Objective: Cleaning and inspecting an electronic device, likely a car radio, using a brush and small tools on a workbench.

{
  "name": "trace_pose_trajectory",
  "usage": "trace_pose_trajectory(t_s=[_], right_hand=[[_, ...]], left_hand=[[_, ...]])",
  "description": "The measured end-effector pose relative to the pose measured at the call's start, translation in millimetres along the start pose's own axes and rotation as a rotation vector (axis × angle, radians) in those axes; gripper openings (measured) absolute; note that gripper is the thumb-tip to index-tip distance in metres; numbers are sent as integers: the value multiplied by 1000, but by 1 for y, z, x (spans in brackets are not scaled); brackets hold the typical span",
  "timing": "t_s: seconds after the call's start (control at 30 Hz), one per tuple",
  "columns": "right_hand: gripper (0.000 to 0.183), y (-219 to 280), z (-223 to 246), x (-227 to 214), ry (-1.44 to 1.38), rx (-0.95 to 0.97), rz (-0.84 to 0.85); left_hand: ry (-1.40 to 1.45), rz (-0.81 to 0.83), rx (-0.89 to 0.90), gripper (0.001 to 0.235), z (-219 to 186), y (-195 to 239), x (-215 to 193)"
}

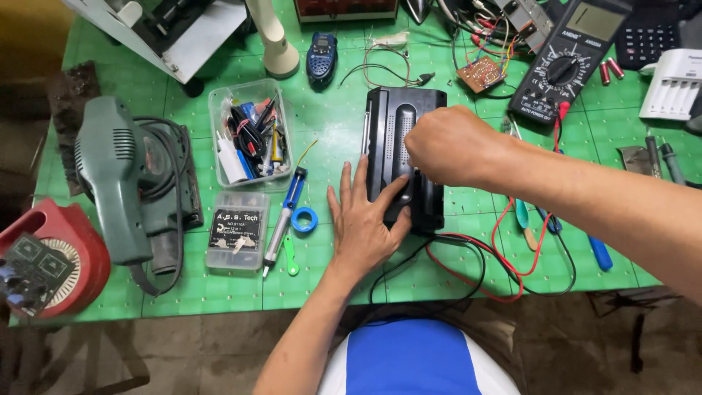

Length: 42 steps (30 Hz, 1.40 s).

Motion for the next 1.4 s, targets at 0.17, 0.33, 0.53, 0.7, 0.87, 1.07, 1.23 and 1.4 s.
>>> trace_pose_trajectory(t_s=[0.17, 0.33, 0.53, 0.7, 0.87, 1.07, 1.23, 1.4], right_hand=[[21, 0, -7, 8, -19, -19, 6], [18, -3, -5, 15, 57, -35, -68], [24, 4, 0, 29, 8, -34, -86], [20, -2, 2, 26, 108, -25, -151], [23, 1, -2, 24, 18, -23, -123], [21, -5, -10, 30, 41, 10, -125], [15, -8, -9, 2, -28, 44, 50], [22, 6, -31, -77, 29, 185, 64]], left_hand=[[40, -1, -38, 50, -1, 2, 5], [19, 4, -34, 49, -2, 0, -2], [6, 84, -66, 63, -14, 0, -11], [19, 138, -101, 69, -12, 0, -11], [34, 133, -106, 69, -12, -1, -11], [0, 117, -79, 69, -7, -2, -4], [-34, 107, -65, 67, -9, -3, -8], [-103, 55, 85, 61, -13, -11, -15]])
Point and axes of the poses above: each hand's wrist, its own y-axis away from the middle knuckle, its own x-axis out of the palm, z = x × y, the point moved 3 cm from there along -y, towards the middle knuckle, and after that the axes turned 8 degrees about -y, right-handed, at the moved point
